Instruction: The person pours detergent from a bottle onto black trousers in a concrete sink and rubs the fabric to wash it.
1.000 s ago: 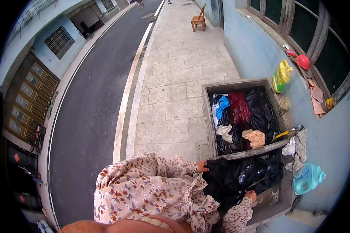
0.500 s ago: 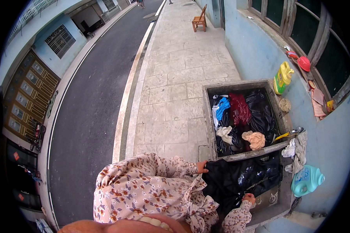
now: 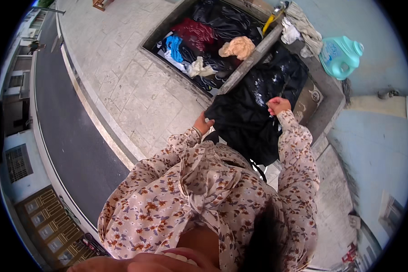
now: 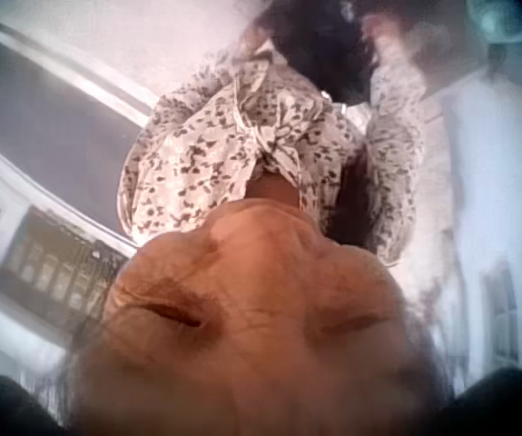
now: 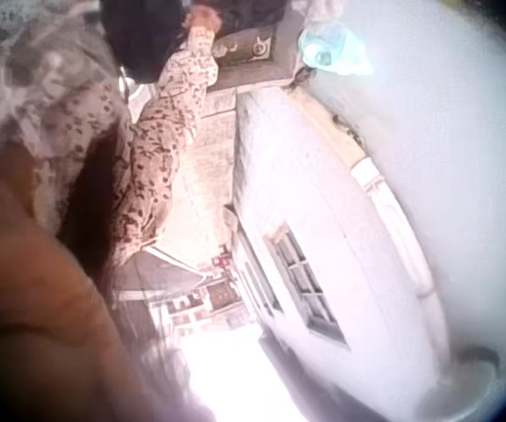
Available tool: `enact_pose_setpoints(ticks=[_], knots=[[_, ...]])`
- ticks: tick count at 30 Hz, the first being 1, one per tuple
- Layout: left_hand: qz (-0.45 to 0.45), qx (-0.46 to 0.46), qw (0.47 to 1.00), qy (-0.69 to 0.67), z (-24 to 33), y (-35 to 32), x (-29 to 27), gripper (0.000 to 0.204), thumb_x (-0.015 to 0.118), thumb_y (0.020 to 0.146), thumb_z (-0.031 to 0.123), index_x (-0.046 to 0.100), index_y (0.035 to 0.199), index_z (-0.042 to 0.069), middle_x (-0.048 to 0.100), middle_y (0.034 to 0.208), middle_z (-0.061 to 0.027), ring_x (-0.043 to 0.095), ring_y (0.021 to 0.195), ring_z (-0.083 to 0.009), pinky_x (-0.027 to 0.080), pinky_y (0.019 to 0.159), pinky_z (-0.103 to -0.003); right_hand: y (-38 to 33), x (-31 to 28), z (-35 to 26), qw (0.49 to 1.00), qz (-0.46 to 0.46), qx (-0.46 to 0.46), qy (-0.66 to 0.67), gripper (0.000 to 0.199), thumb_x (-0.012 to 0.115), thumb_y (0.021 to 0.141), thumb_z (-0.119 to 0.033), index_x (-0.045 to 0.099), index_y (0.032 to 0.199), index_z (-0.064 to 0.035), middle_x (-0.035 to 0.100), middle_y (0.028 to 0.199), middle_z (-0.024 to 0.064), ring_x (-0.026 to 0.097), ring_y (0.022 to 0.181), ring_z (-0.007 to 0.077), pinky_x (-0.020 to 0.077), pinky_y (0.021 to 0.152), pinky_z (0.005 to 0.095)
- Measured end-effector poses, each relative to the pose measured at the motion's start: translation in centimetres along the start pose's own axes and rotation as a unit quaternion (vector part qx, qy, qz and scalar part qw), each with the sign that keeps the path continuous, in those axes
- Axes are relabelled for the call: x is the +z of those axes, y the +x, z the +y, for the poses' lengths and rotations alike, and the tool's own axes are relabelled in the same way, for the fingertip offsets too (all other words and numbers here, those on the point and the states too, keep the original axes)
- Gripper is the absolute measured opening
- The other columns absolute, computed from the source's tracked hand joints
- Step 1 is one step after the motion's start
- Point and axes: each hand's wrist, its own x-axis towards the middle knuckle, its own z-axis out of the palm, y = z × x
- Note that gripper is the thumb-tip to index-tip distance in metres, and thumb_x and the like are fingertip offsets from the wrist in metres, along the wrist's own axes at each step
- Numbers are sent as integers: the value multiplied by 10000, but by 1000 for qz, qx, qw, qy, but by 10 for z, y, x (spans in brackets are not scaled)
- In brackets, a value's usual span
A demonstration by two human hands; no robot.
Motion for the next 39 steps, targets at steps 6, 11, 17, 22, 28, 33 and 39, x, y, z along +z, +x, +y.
enact_pose_setpoints(ticks=[6,11,17,22,28,33,39], knots=[[-23,-41,996,-80,10,19,-13,596,677,776,127,351,1236,-66,541,1125,-203,606,911,-237,480,804,-306,-48,60,-84,983,-147,-109,-19,109,624,841,-120,612,822,-13,594,649,15,552,519,68,452,453,203],[-16,-17,998,-66,-5,24,-20,602,727,741,187,404,1193,-46,547,1081,-160,595,827,-211,484,742,-306,-18,69,-66,950,-21,-257,-174,145,612,756,-72,634,889,-18,632,715,108,626,650,221,501,626,307],[-49,-17,999,-17,-18,30,-26,486,695,782,163,417,1140,-13,519,1134,-143,615,912,-218,497,777,-299,-74,98,-29,807,-26,-398,-436,318,542,795,-111,583,1097,-19,575,1085,165,543,1024,304,418,894,416],[-31,17,999,-13,-34,33,-20,498,720,750,190,432,1110,0,526,1065,-125,587,850,-201,489,753,-306,-94,96,-19,825,-47,-370,-424,309,533,811,-115,592,1108,-54,549,1150,136,496,1099,275,368,934,419],[-3,31,999,-25,-29,33,-13,543,726,711,217,437,1122,12,548,1022,-144,551,889,-242,460,773,-339,-100,101,-15,835,-22,-403,-374,319,550,780,-51,614,1091,-79,569,1120,119,526,1055,287,410,906,386],[0,3,1000,24,-14,29,-13,543,702,702,229,440,1120,4,540,1069,-208,532,1020,-340,423,872,-390,-33,63,-18,928,8,-317,-195,344,507,742,18,620,1060,-52,629,963,166,614,856,326,499,769,354],[-4,15,998,52,-24,38,-5,583,708,708,172,412,1177,-8,532,1143,-194,525,1075,-290,470,835,-367,59,51,-11,858,51,-247,-447,638,460,685,37,388,1317,-13,388,1337,218,435,1192,356,355,1007,360]])
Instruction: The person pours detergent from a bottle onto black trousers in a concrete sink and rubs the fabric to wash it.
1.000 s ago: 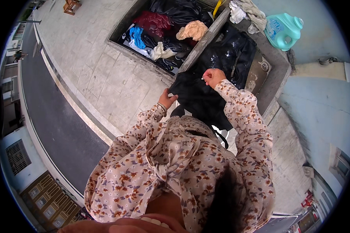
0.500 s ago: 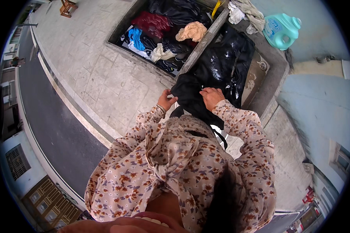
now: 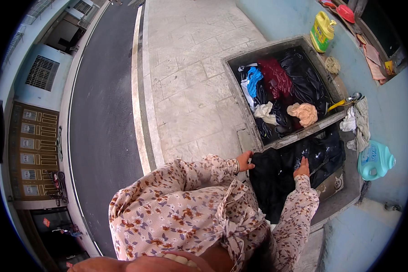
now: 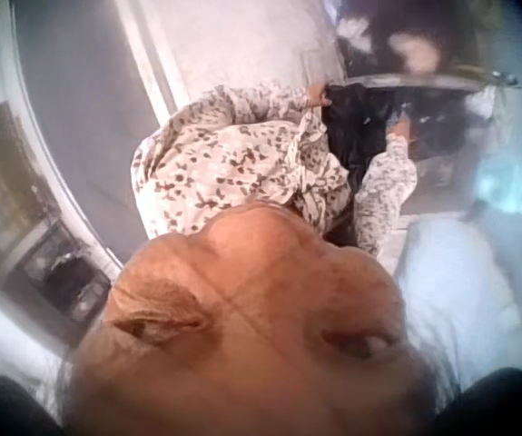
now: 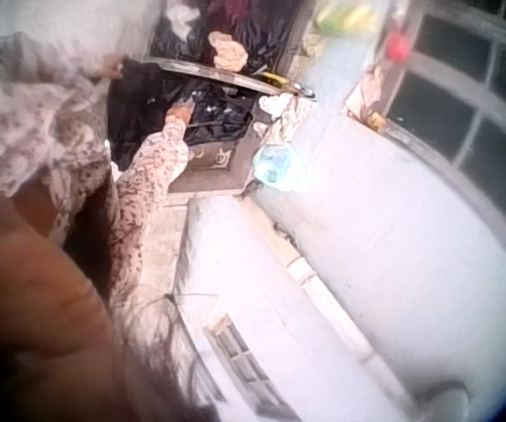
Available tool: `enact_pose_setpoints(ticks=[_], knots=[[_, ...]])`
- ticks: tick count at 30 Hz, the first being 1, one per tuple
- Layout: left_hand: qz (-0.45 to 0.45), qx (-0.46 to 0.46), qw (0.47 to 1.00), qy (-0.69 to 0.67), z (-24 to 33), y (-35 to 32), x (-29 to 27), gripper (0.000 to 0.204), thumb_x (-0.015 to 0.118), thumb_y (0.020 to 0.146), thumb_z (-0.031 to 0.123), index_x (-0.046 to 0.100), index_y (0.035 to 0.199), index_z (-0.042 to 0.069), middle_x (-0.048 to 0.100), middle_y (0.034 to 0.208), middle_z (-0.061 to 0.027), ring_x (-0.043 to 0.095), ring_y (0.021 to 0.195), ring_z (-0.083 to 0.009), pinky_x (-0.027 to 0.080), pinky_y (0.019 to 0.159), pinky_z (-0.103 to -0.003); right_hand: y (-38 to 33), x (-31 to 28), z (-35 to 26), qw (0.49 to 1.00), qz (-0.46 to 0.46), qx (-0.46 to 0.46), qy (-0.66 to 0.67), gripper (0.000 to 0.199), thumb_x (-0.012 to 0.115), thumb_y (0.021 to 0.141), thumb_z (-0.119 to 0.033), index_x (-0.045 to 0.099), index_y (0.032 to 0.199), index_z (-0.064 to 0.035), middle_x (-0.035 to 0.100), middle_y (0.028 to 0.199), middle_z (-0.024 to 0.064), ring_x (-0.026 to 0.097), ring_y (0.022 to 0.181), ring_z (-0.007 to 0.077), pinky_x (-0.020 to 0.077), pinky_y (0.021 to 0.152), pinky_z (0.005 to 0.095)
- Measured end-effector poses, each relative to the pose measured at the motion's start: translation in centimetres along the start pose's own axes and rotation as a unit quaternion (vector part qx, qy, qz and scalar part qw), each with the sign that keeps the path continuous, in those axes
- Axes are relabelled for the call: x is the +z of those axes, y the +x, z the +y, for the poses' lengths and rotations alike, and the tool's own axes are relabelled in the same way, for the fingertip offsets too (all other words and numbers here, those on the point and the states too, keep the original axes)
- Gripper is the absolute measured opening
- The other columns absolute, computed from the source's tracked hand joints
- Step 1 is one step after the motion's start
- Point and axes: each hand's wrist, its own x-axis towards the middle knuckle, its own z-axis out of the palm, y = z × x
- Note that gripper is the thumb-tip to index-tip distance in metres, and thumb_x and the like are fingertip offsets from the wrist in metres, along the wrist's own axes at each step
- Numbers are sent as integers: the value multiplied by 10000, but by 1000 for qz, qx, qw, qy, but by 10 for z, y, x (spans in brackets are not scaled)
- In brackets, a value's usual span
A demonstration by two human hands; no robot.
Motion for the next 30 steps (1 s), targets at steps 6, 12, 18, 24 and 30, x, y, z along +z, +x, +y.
enact_pose_setpoints(ticks=[6,12,18,24,30], knots=[[31,34,998,-32,-14,0,8,592,712,656,228,436,1130,5,546,1057,-232,515,1038,-368,412,898,-397,-19,2,-21,985,-123,-114,28,449,459,695,-22,592,1123,-18,564,1146,221,529,1081,357,394,973,394],[19,22,999,-34,-3,-3,3,587,708,665,206,432,1140,1,536,1085,-219,510,1062,-342,421,901,-387,-77,-28,-52,979,-106,-162,60,471,519,681,-64,573,1148,-35,566,1173,164,528,1084,341,386,952,463],[7,27,999,37,-4,-1,0,611,704,695,186,413,1200,4,531,1120,-200,516,1084,-303,465,868,-375,-114,-1,-37,986,-112,-92,-84,507,537,680,-91,557,1186,-63,440,1334,111,330,1284,301,316,979,543],[-8,92,995,33,-4,-3,-11,547,657,763,135,401,1220,-21,530,1142,-205,553,1034,-299,479,833,-362,-120,-53,-43,975,73,-131,164,325,496,733,-2,632,1024,-51,615,1074,149,579,997,338,468,871,379],[-96,-29,993,-65,4,-11,-19,652,646,792,144,300,1325,0,512,1196,-217,603,964,-275,494,802,-330,-137,-24,62,982,156,56,88,495,428,732,43,532,1199,-83,536,1210,174,535,1065,358,434,930,382]])
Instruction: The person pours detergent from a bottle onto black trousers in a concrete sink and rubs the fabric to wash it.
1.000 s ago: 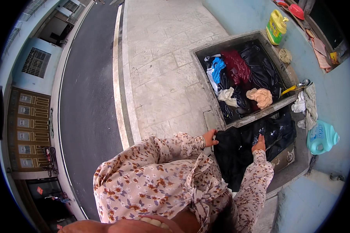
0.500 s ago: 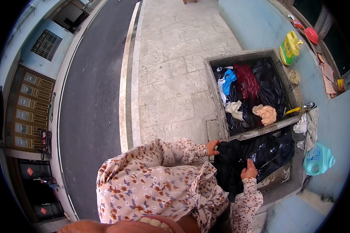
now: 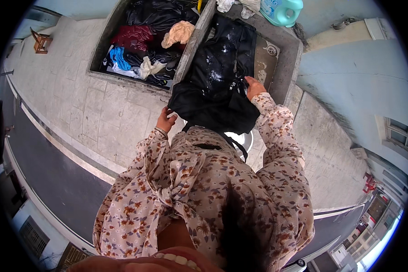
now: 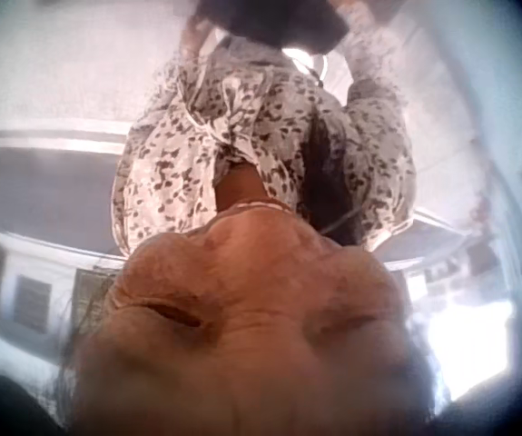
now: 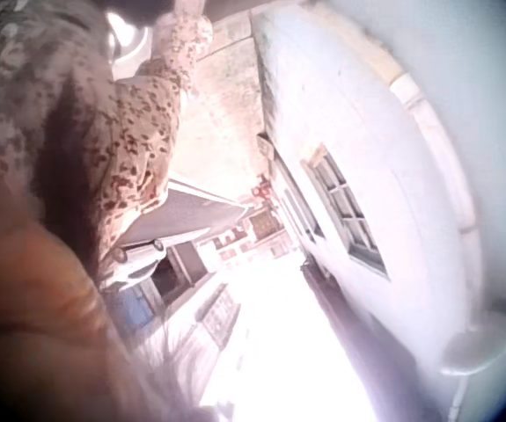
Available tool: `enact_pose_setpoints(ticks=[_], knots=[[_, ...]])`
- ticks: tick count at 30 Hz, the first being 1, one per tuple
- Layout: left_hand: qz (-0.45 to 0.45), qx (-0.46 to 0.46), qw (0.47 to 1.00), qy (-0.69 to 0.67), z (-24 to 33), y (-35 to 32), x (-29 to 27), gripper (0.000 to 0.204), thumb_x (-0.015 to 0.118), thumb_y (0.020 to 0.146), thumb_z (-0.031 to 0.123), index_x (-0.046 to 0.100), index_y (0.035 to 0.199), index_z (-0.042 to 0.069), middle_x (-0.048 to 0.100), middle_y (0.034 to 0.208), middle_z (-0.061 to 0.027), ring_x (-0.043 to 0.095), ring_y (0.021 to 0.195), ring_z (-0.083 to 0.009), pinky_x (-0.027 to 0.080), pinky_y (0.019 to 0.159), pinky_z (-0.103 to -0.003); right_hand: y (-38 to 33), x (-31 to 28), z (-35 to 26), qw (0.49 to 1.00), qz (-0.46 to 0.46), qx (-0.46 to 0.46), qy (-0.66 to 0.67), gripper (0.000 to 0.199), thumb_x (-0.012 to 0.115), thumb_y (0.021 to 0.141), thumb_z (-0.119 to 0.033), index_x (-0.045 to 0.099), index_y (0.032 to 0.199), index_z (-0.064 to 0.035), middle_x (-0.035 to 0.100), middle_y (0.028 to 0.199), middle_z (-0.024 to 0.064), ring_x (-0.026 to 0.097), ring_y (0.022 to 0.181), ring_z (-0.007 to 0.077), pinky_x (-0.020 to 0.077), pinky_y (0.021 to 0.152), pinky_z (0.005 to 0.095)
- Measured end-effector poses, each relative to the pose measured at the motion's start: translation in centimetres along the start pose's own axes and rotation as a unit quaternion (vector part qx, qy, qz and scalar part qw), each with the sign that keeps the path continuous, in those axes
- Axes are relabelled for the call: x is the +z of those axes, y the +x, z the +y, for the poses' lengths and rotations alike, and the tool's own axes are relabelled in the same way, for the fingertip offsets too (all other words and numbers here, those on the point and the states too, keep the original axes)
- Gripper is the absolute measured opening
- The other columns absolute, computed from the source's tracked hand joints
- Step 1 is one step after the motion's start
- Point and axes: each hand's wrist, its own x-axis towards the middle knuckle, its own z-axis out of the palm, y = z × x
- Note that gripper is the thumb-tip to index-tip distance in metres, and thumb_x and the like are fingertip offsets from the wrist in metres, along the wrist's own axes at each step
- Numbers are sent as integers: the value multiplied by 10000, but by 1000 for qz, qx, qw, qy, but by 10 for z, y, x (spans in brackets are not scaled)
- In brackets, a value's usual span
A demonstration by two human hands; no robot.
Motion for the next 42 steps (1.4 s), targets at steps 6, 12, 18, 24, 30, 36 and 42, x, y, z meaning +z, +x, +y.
enact_pose_setpoints(ticks=[6,12,18,24,30,36,42], knots=[[-17,-12,1000,22,3,-1,-11,659,640,796,159,295,1337,5,517,1190,-218,602,967,-271,491,808,-331,-24,23,-4,981,-189,-14,-42,465,402,748,57,577,1159,-72,579,1150,164,545,1056,347,426,943,370],[-42,-10,998,37,6,-3,-15,644,637,788,146,317,1333,19,556,1139,-199,601,949,-246,489,800,-318,15,22,24,989,-61,132,-9,431,465,758,-2,606,1131,-166,636,1018,148,591,968,336,478,851,383],[-65,-18,996,61,15,-15,-19,623,620,795,128,326,1338,48,559,1128,-173,600,890,-208,482,785,-308,33,44,69,942,-57,331,-22,369,519,798,-73,600,1146,-166,616,1107,111,563,1065,279,467,891,375],[-89,-62,991,72,5,-31,-28,601,601,812,114,326,1346,80,550,1143,-162,594,879,-192,473,784,-306,-1,90,154,874,16,427,230,276,511,815,-59,645,1055,-90,656,999,67,626,831,183,501,673,276],[-107,-68,987,98,13,-39,-24,529,592,827,165,392,1309,78,562,1142,-119,573,816,-122,448,651,-247,12,71,97,823,-62,420,378,268,521,809,-41,650,1040,-86,650,854,42,621,751,180,533,564,332],[-113,-58,982,137,27,-43,-4,481,580,832,108,419,1281,48,594,1088,-118,594,877,-152,477,753,-278,27,70,88,827,-86,438,342,291,565,773,-58,637,1055,-63,651,930,91,633,723,196,553,574,317],[-109,-53,968,221,34,-48,8,529,656,737,189,495,1220,45,622,1040,-159,644,869,-268,511,764,-340,33,78,112,933,-94,327,118,292,599,717,-142,664,992,-67,671,809,131,664,736,248,542,580,357]])
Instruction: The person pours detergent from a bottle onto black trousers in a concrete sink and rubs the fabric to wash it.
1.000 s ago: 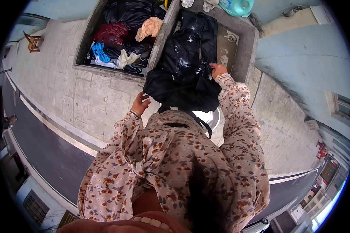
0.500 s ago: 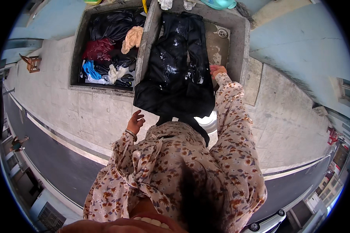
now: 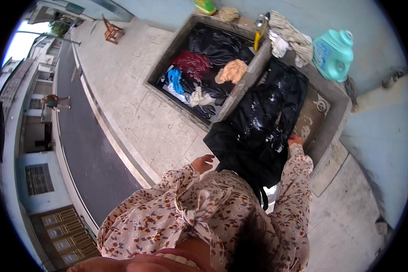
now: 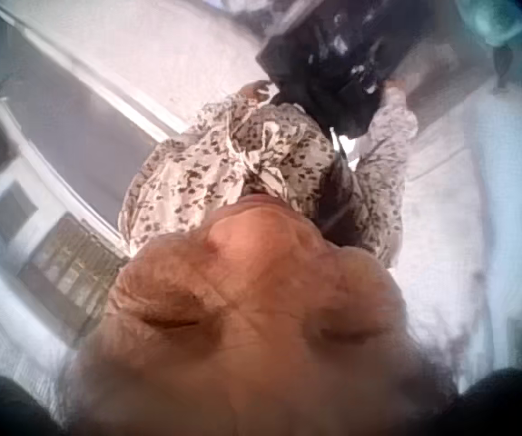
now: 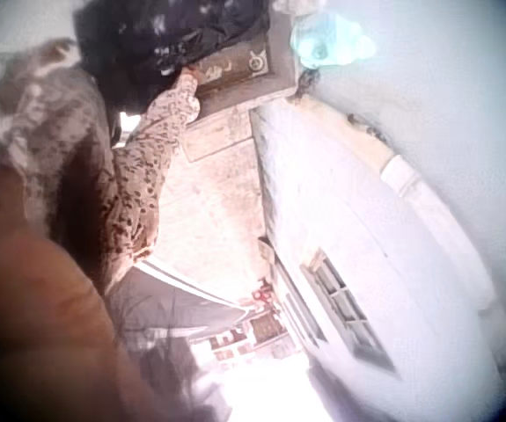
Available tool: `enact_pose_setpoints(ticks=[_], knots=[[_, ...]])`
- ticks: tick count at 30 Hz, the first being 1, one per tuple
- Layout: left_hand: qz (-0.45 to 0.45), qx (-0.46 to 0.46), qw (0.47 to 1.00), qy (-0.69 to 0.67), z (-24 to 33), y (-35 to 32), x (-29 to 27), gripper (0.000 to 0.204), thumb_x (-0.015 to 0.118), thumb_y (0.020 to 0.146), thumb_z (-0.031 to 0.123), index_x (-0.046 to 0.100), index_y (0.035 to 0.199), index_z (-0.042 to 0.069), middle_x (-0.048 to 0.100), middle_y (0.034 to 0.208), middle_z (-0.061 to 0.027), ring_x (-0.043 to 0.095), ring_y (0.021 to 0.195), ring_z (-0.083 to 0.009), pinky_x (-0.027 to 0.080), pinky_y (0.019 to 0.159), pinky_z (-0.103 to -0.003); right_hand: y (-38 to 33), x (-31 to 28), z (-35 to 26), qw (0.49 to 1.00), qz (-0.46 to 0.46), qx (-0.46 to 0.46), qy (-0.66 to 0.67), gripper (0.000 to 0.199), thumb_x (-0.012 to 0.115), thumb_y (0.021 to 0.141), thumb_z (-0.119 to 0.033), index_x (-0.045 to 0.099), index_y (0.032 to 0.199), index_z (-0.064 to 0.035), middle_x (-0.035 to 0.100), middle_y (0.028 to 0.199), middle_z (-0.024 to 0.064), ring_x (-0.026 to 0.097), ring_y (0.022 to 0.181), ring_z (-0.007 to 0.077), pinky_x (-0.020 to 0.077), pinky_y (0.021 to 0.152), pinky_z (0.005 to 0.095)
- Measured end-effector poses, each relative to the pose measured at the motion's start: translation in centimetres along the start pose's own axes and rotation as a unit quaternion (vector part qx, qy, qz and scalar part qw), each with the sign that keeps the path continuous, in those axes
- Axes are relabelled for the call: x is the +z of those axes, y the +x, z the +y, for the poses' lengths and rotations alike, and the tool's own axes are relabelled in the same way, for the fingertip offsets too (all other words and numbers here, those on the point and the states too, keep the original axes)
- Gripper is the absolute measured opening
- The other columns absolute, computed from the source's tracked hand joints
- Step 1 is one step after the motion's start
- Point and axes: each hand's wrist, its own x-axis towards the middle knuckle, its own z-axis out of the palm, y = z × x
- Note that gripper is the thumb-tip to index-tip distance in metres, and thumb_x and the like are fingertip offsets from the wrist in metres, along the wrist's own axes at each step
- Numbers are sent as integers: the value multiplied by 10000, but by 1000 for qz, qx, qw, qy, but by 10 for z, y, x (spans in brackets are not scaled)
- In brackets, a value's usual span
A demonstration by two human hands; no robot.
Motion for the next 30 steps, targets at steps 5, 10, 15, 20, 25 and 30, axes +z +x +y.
enact_pose_setpoints(ticks=[5,10,15,20,25,30], knots=[[20,86,994,71,-16,10,10,500,669,680,182,553,1147,46,648,923,-158,640,835,-273,504,748,-346,24,14,15,999,24,-30,-28,233,603,730,-142,654,946,-70,653,765,113,641,679,230,528,541,347],[39,91,993,65,-23,21,30,491,677,681,212,565,1128,42,650,905,-160,637,836,-290,502,749,-362,37,2,11,1000,20,21,5,176,608,742,-142,645,900,-72,636,721,95,619,623,213,515,502,338],[62,83,993,54,-30,17,35,485,685,683,242,577,1109,37,652,887,-162,633,836,-308,500,750,-377,28,-16,31,993,1,89,73,122,613,755,-143,636,854,-75,618,677,77,596,567,196,501,462,328],[68,112,986,104,-23,23,16,482,692,684,272,589,1090,33,654,869,-164,629,837,-326,498,751,-393,2,-28,30,953,-32,116,277,78,618,767,-143,627,808,-77,601,633,59,573,511,178,487,423,319],[76,132,988,32,-24,4,11,502,660,699,173,533,1166,39,621,966,-188,596,915,-338,471,820,-405,-42,-47,-86,954,-120,-46,270,62,629,840,-120,601,863,-69,616,687,16,535,507,67,445,417,210],[14,109,994,-6,-5,-2,-9,479,623,761,116,500,1217,32,604,1010,-169,636,825,-250,503,755,-340,-152,-8,-179,936,-111,-280,180,93,641,822,-126,642,831,-33,630,701,23,575,563,85,465,515,230]])
